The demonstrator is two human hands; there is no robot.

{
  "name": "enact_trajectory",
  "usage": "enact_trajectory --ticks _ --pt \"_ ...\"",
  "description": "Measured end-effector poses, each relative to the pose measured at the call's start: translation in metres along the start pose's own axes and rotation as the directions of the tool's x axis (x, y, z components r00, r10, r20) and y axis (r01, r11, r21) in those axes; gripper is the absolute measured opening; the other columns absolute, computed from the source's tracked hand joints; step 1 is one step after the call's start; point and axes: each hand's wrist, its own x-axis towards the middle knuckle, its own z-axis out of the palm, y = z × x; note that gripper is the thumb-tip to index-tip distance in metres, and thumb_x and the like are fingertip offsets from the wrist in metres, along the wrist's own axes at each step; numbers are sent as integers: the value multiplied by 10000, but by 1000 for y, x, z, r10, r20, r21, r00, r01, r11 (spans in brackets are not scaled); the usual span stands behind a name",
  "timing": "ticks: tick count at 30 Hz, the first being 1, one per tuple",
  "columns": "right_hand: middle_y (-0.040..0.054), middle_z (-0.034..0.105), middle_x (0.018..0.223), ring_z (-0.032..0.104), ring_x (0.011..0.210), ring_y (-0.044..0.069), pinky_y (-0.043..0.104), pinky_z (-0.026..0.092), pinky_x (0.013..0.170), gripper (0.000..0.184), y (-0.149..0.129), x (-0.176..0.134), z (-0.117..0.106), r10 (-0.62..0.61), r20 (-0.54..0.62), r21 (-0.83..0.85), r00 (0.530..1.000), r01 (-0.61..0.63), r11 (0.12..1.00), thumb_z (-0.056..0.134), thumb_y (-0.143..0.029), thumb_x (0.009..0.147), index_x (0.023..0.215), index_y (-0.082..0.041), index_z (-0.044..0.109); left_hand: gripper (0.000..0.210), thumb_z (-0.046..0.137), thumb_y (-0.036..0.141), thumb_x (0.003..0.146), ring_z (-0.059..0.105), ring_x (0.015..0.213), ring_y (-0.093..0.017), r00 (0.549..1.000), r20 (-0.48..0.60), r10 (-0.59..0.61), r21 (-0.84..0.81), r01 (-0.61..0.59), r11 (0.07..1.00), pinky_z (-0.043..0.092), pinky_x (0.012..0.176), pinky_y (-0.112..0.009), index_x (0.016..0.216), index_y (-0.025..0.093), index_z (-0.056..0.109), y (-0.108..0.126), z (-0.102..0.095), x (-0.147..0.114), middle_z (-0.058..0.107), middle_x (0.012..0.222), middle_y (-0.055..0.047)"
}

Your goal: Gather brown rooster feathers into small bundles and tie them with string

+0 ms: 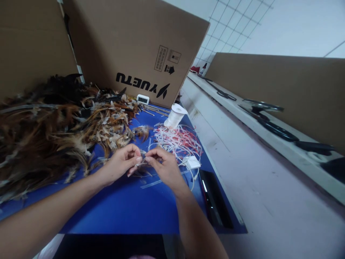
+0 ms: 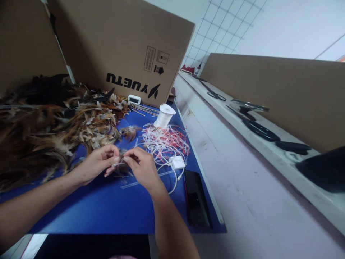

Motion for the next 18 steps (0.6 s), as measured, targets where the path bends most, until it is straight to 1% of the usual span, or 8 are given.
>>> enact_trajectory --ticks 6,8,12,18 --pt "0 615 799 579 763 146 279 437 717 117 -5 0 -2 -72 47 -1 996 72 997 580 -180 852 848 -230 685 246 632 360 836 403 398 -48 998 42 -37 36 36 999 353 382 -155 790 160 495 -4 -2 -1 465 479 80" --pt "3 617 806 579 773 150 285 438 722 105 -6 0 -2 -99 46 0 994 99 995 590 -184 850 842 -231 684 250 634 367 830 397 392 -49 998 47 -49 45 47 998 355 381 -157 788 158 504 -5 -2 -1 459 468 81" --pt "7 621 811 578 775 158 298 443 729 74 -7 -1 -2 -113 35 -8 993 113 994 620 -196 838 822 -234 680 257 648 375 810 395 391 -53 996 45 -70 67 67 995 358 374 -162 780 152 523 -4 -2 -1 462 466 74" --pt "13 604 842 579 818 151 287 441 757 146 -13 -1 -5 -156 102 -29 982 160 987 533 -145 886 848 -224 650 247 644 367 811 401 396 -53 995 54 -84 99 79 992 360 377 -163 764 149 538 -3 -3 -1 463 474 70"
